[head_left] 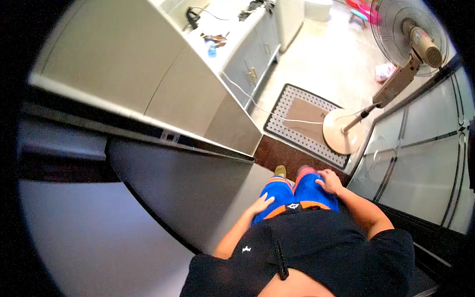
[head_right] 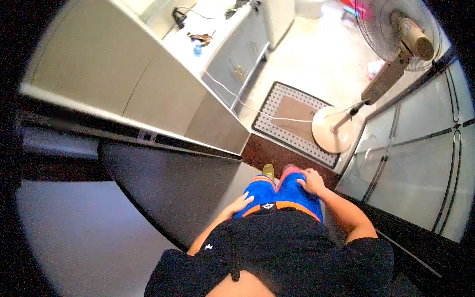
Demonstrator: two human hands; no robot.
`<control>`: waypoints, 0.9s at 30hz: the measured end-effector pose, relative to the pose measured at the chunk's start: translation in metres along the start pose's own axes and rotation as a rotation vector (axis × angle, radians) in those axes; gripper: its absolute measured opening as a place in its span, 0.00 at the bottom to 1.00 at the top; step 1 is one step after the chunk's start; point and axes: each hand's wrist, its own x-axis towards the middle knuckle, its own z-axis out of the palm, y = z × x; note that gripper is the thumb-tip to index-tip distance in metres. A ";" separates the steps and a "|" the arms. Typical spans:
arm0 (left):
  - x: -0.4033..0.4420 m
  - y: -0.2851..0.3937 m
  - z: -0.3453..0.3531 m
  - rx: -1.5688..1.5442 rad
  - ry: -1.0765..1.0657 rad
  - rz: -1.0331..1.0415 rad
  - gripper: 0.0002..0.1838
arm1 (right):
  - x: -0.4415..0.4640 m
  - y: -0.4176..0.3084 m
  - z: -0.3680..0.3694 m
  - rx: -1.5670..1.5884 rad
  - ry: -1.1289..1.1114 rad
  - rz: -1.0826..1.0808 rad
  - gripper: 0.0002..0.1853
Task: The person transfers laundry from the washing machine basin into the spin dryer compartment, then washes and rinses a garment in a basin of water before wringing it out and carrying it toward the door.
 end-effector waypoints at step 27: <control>0.292 0.532 -0.489 0.604 0.509 0.061 0.18 | 0.674 -0.110 -0.646 0.026 0.391 -0.127 0.18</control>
